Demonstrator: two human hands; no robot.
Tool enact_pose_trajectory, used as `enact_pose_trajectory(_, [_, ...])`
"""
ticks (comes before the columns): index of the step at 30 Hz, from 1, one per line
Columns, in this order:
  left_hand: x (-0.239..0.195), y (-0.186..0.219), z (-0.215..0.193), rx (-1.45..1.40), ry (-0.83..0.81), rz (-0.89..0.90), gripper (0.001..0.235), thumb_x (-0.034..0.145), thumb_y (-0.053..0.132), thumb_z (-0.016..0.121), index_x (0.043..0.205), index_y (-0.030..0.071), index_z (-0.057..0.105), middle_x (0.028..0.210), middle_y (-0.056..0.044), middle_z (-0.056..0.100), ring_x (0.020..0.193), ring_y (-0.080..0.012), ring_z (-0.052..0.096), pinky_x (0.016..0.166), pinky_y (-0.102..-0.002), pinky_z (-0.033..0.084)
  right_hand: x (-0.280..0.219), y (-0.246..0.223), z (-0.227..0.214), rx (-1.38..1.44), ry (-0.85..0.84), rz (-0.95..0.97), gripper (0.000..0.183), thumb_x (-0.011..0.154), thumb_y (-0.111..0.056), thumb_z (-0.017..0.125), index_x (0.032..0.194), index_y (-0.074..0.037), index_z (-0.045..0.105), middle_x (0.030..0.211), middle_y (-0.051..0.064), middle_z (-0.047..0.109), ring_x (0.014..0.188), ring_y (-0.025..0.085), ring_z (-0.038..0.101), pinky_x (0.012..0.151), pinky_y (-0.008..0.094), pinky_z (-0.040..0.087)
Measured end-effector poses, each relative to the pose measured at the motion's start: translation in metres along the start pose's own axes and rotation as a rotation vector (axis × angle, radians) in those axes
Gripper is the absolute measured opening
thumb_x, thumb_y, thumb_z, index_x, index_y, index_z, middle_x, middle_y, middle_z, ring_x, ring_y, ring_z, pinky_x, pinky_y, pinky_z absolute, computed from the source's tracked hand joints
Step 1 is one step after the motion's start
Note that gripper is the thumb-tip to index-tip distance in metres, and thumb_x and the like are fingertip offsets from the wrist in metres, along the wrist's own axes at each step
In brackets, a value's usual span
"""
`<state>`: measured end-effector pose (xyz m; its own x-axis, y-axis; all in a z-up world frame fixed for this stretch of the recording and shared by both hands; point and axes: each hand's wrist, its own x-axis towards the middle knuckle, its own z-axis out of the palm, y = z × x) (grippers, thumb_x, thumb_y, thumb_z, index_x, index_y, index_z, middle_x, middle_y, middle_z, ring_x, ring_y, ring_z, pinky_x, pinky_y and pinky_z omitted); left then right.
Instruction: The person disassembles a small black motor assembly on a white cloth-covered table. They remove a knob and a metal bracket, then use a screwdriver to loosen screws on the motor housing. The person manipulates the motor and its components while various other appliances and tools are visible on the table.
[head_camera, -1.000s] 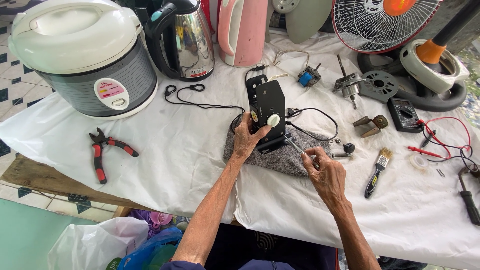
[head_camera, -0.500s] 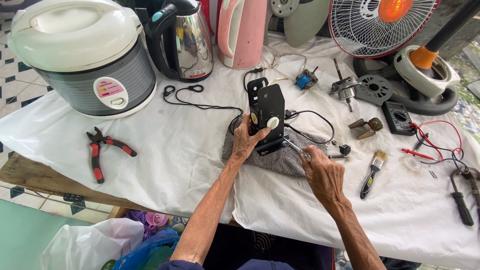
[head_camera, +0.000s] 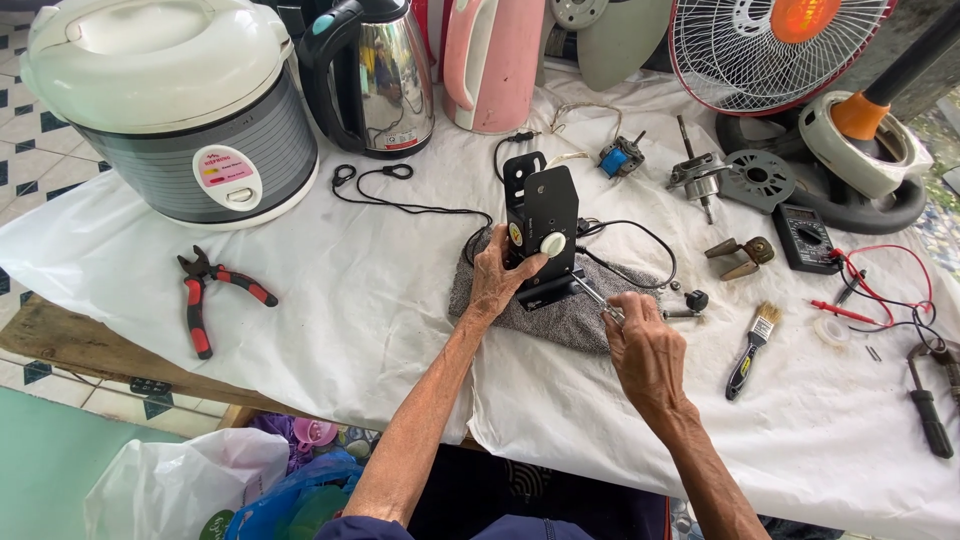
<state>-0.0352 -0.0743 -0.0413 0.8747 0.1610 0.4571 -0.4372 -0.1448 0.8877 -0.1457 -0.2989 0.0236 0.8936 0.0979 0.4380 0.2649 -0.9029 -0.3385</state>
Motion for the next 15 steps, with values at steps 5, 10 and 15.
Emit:
enact_pose_trajectory(5, [-0.001,0.004,-0.001,-0.019,-0.012,-0.06,0.058,0.08,0.049,0.085,0.117,0.013,0.059,0.092,-0.018,0.076,0.089,-0.0358,0.076,0.075,-0.044,0.06,0.006,0.016,0.007,0.278,-0.007,0.018,0.024,0.094,-0.022,0.076,0.112,-0.013,0.063,0.096,0.017,0.068,0.09,0.041,0.072,0.08,0.05,0.057])
enact_pose_trajectory(10, [0.0,-0.001,0.001,-0.026,-0.017,-0.084,0.059,0.078,0.049,0.087,0.117,0.014,0.059,0.094,-0.016,0.077,0.091,-0.0345,0.076,0.076,-0.044,0.06,0.009,0.013,0.003,0.294,-0.084,0.16,0.021,0.098,-0.04,0.072,0.107,-0.022,0.07,0.072,0.009,0.068,0.075,0.033,0.069,0.078,0.045,0.054])
enact_pose_trajectory(15, [0.001,0.0,0.0,-0.03,-0.015,-0.075,0.06,0.079,0.049,0.087,0.118,0.014,0.059,0.094,-0.016,0.077,0.09,-0.0339,0.076,0.075,-0.044,0.06,0.006,0.014,0.014,0.092,0.048,0.011,0.011,0.1,-0.032,0.072,0.103,-0.022,0.069,0.084,0.007,0.072,0.077,0.03,0.074,0.072,0.044,0.058])
